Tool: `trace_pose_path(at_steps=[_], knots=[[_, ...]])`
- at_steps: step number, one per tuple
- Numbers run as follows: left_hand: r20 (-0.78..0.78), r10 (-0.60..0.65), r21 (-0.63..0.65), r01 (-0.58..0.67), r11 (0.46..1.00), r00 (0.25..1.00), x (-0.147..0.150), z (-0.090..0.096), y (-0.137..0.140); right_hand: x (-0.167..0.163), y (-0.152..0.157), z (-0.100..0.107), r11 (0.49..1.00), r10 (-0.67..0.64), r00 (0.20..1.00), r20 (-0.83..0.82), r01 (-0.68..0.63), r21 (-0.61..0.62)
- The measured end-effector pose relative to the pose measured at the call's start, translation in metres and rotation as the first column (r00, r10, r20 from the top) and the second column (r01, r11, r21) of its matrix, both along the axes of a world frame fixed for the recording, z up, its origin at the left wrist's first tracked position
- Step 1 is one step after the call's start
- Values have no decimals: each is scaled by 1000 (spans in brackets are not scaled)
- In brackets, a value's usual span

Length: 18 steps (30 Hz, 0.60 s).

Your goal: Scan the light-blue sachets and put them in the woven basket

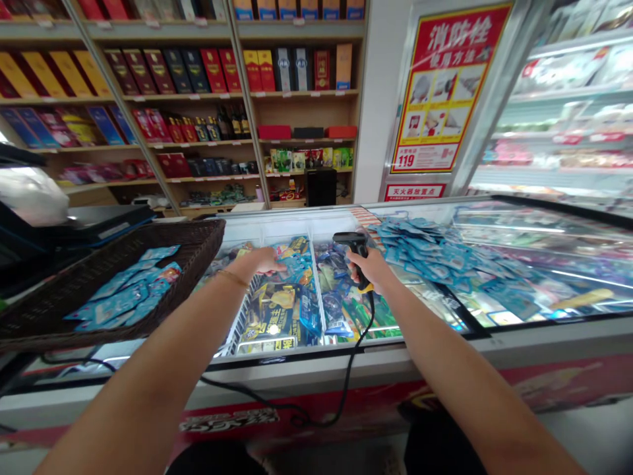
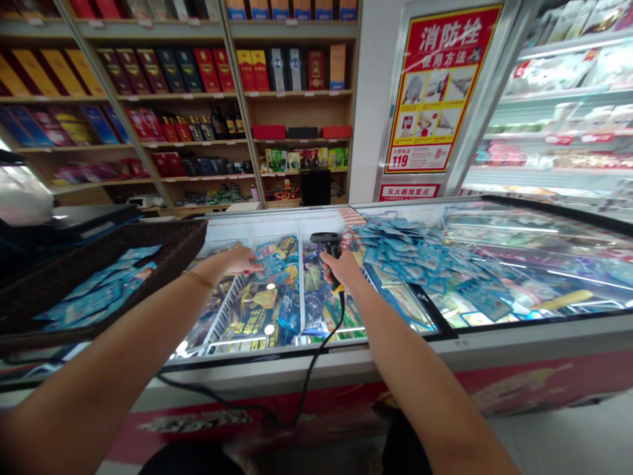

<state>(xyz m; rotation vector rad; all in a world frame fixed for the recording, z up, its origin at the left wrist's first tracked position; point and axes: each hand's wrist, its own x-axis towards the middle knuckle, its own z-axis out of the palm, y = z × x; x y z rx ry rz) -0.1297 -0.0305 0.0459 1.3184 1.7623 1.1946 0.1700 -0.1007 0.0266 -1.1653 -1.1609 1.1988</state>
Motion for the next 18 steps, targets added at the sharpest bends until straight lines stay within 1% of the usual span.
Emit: trace_pose_path(at_steps=[2,3,5,7,9,12,13,14,16,18], knots=[[46,-45,-151,51,987,998,22,-7,3,1,0,-1,1000,6,1000,14,-6,-1],[83,-48,-168,62,984,995,32,-11,5,1,0,0,1000,7,1000,16,-7,-3],[222,-13,-79,32,996,975,49,-18,9,2,-1,1,1000,-2,1000,11,2,-11],[357,12,26,-23,999,934,64,-25,12,2,-1,4,1000,-19,1000,3,19,-15],[506,18,97,-78,992,862,76,-31,14,2,-2,6,999,-31,1000,-2,31,-12],[698,1,158,-156,975,716,86,-38,15,0,-5,6,1000,-11,1000,10,11,23],[736,-16,175,-168,970,676,87,-39,14,-2,-6,5,999,-1,1000,26,0,37],[754,-34,190,-168,967,656,88,-39,13,-4,-8,5,999,7,999,47,-9,49],[772,-56,207,-167,964,634,87,-39,12,-8,-12,3,997,27,995,97,-33,65],[785,-43,200,-187,962,618,86,-37,9,-13,-16,2,995,57,987,148,-69,75]])
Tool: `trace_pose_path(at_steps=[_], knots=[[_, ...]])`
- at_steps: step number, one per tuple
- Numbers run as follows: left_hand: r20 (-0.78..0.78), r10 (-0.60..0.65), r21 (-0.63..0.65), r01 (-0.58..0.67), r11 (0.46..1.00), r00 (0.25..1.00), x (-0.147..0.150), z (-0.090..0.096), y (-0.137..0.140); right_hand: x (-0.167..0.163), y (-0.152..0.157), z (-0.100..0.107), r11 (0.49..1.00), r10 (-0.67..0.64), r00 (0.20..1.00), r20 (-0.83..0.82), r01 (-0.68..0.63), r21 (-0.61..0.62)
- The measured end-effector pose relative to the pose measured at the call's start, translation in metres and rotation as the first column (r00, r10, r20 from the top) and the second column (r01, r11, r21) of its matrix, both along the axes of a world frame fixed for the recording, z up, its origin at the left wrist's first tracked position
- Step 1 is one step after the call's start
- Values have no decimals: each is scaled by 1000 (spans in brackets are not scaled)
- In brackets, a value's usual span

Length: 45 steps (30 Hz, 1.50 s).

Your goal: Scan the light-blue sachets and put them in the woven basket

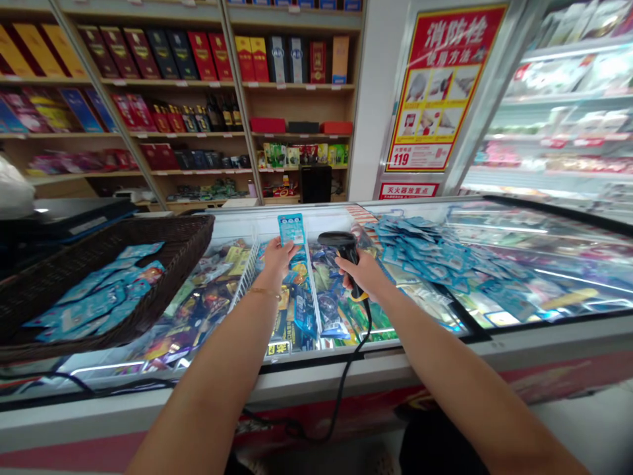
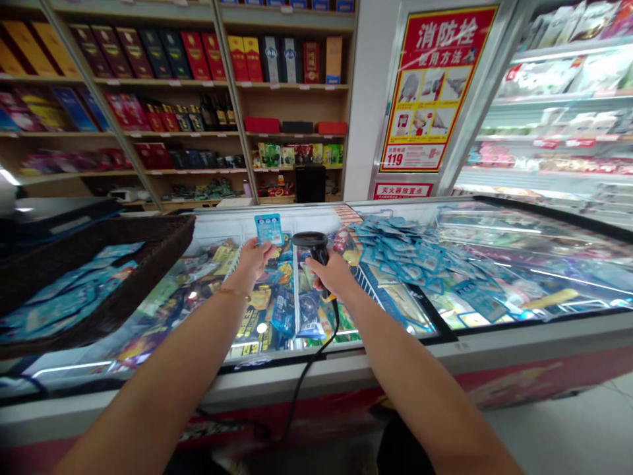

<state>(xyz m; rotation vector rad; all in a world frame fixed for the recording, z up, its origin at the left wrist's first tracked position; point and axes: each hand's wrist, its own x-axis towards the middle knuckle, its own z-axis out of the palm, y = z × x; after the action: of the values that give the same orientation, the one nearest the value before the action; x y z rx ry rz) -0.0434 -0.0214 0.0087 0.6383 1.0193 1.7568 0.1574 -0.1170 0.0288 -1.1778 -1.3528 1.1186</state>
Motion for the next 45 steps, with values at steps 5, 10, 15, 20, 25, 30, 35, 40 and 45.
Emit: trace_pose_path(at_steps=[5,10,15,20,25,30,35,40,45], knots=[[-10,40,-4,-40,999,999,3,1,-4,-6,-7,-3,997,44,995,89,-49,53],[-27,99,-19,-99,995,995,5,-2,-2,-4,-8,-4,996,41,994,104,-49,78],[-20,72,7,-72,997,997,3,-4,-3,-4,-11,-1,994,53,986,160,-68,88],[-27,93,12,-93,996,995,4,-4,-5,-4,-12,-3,990,66,978,199,-89,109],[-27,97,-7,-97,995,995,5,-3,-6,-3,-12,-3,990,62,977,205,-87,115],[-33,72,-6,-72,997,997,4,-3,-6,-3,-12,-3,992,52,977,206,-74,104],[-35,73,-12,-74,997,997,4,-2,-5,-4,-10,-1,994,39,991,125,-52,97],[-35,56,-92,-59,994,998,8,5,-9,10,-15,3,998,8,1000,-6,-7,68],[-66,-88,-238,70,969,994,43,27,-12,65,-35,10,993,-68,997,-48,73,97]])
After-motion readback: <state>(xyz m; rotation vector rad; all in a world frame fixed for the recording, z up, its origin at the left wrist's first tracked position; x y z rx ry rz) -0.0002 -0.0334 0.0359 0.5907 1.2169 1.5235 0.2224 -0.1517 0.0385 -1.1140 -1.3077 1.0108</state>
